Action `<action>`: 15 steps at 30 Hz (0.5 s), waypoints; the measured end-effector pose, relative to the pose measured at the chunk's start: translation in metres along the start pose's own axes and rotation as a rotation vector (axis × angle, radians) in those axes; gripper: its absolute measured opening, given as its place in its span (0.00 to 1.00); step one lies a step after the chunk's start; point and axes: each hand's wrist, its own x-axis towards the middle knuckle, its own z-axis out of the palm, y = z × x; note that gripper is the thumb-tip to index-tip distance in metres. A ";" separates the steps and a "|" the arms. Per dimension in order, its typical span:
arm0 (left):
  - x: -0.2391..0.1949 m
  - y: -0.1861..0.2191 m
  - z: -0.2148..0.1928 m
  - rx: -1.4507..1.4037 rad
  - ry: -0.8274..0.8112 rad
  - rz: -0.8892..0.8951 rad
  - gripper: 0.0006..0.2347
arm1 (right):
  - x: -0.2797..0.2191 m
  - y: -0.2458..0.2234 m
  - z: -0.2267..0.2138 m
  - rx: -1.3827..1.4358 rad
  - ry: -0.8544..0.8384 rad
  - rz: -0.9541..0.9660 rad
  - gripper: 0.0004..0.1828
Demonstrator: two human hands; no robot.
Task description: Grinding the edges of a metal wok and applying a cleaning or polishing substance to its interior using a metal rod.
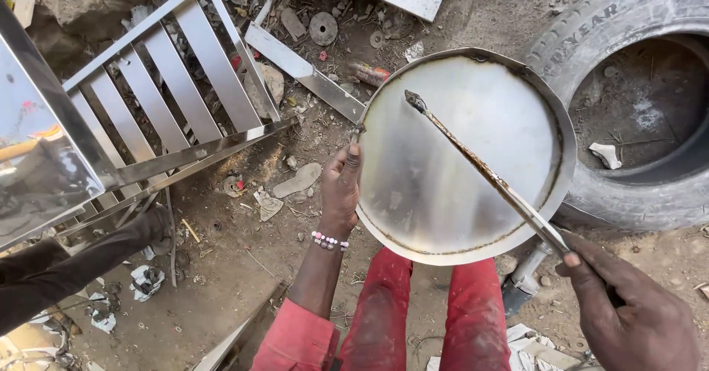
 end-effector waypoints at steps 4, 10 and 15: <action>-0.005 0.011 -0.004 0.117 -0.048 0.004 0.51 | 0.022 -0.032 -0.002 -0.055 -0.101 -0.029 0.25; -0.001 0.006 -0.013 0.049 -0.131 0.132 0.36 | 0.030 -0.021 0.016 0.043 0.104 -0.238 0.20; -0.003 0.014 -0.023 0.072 -0.079 0.036 0.44 | 0.031 -0.044 -0.003 0.183 0.066 0.066 0.20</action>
